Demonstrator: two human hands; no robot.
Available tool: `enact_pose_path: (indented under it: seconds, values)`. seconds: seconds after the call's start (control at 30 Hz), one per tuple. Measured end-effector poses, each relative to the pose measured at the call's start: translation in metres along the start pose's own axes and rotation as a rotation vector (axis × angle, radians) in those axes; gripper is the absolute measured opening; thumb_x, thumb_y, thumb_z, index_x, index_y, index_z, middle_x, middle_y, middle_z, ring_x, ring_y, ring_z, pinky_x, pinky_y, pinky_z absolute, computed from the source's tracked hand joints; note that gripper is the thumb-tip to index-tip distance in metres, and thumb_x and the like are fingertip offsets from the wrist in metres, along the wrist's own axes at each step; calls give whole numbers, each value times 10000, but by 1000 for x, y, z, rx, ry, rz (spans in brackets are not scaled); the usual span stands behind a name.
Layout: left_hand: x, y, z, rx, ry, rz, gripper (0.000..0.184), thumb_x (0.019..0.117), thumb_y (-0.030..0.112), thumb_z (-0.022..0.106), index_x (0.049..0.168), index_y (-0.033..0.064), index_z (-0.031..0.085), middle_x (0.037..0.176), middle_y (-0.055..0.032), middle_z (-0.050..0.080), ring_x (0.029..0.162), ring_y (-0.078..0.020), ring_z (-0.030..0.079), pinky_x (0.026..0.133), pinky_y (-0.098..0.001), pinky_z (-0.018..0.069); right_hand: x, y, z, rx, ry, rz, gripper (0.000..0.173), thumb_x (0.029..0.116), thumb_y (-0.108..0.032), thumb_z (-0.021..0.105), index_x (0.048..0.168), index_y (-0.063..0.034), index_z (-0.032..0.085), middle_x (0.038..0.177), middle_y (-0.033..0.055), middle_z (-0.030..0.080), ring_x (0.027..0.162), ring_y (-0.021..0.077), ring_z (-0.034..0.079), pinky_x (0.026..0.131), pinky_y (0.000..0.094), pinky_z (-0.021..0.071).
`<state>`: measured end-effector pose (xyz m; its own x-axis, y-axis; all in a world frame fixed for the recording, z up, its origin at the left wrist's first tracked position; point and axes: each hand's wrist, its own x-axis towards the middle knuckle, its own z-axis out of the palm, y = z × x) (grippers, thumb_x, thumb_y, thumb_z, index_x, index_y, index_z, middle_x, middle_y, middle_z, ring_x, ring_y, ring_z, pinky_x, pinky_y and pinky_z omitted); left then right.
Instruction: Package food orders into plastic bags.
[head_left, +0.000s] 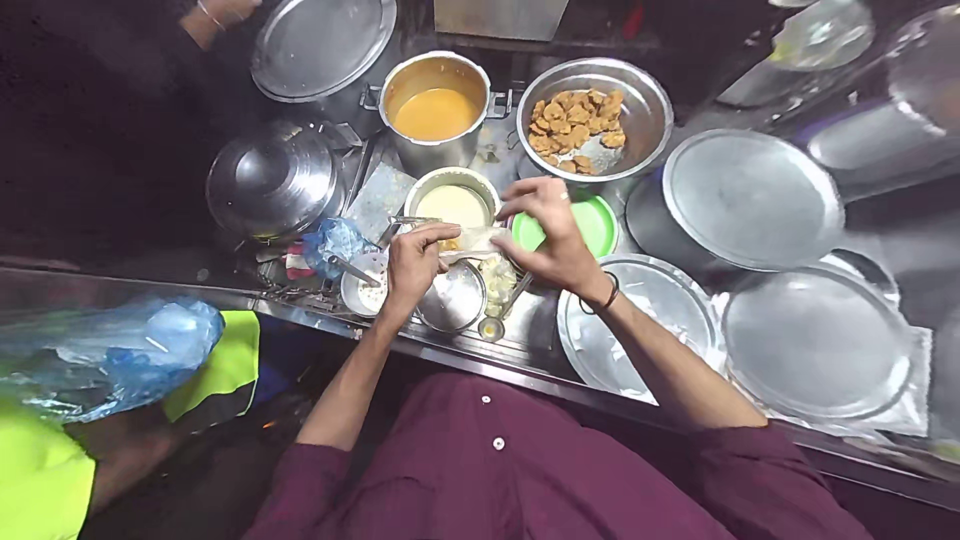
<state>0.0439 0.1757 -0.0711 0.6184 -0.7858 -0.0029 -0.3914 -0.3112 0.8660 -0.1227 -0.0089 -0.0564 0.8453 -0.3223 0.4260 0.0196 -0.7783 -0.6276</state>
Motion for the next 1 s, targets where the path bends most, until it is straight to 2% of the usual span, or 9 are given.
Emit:
enact_pose_path:
  seconds: [0.1, 0.2, 0.27, 0.43, 0.53, 0.67, 0.73, 0.83, 1.0]
  values:
    - [1, 3, 2, -44, 12, -23, 431, 1003, -45, 475, 1140, 209, 796, 1239, 87, 735, 546, -89, 657, 486, -317, 592, 3, -6, 40, -279, -259, -43, 521, 760, -618, 800, 1189, -328, 736, 1646, 117, 346, 1537, 397, 223, 1170, 633, 271]
    - [-2, 7, -6, -146, 5, -7, 428, 1010, -30, 471, 1177, 209, 784, 1226, 70, 738, 509, -109, 614, 443, -305, 542, 7, 3, 68, -178, -218, -40, 89, 870, -202, 788, 933, -143, 768, 1051, 95, 695, 1038, 301, 640, 862, 502, 512]
    - [-8, 2, -18, -312, 81, 70, 322, 1006, 52, 621, 1285, 179, 722, 1263, -8, 702, 589, -146, 628, 472, -302, 549, 25, -5, 58, -24, -205, -76, 75, 928, -73, 692, 924, -86, 766, 863, 65, 682, 831, 230, 655, 761, 404, 552]
    - [-28, -16, -1, -412, 89, 100, 1433, 499, 267, 1022, 1642, 217, 159, 1616, -40, 369, 1402, -209, 473, 1105, -422, 498, 53, -55, 17, -58, -219, -241, 106, 978, -164, 679, 925, -91, 735, 873, 60, 660, 806, 213, 646, 726, 395, 544]
    - [-28, -5, 31, -368, 89, -61, 1024, 561, 214, 1009, 1429, 125, 474, 1248, -44, 676, 1137, -134, 667, 965, -384, 596, 70, -73, 7, -116, -364, -308, 76, 964, -116, 663, 935, -102, 731, 891, 57, 659, 822, 230, 653, 707, 419, 547]
    - [-23, 6, 19, -257, 5, -148, 302, 956, 239, 723, 1200, 88, 630, 991, -107, 680, 832, -207, 656, 720, -430, 570, 81, -75, -10, -294, -380, -383, 123, 972, -118, 610, 959, -120, 732, 967, 85, 683, 909, 301, 666, 726, 484, 540]
    - [-21, 23, -7, -46, -63, -94, 276, 1013, 372, 640, 1009, 101, 692, 901, -86, 676, 733, -217, 639, 615, -423, 543, 79, -68, -26, -396, -234, -391, 176, 1013, -174, 570, 970, -128, 735, 1056, 109, 692, 991, 334, 654, 758, 497, 541]
    - [-26, 51, -46, 310, -65, 180, 244, 991, 299, 675, 965, 61, 720, 1184, -124, 612, 1116, -338, 559, 910, -537, 491, 72, -63, -52, -450, -21, -390, 173, 1031, -166, 584, 1008, -121, 750, 1039, 120, 708, 959, 327, 670, 718, 468, 536]
    - [-28, 120, -102, 327, -47, 428, 202, 970, 324, 707, 871, 147, 718, 934, 2, 613, 772, -99, 593, 657, -305, 521, 94, -48, -71, 131, 166, -487, 153, 982, -18, 640, 1031, -30, 784, 961, 106, 724, 872, 146, 686, 783, 293, 581]
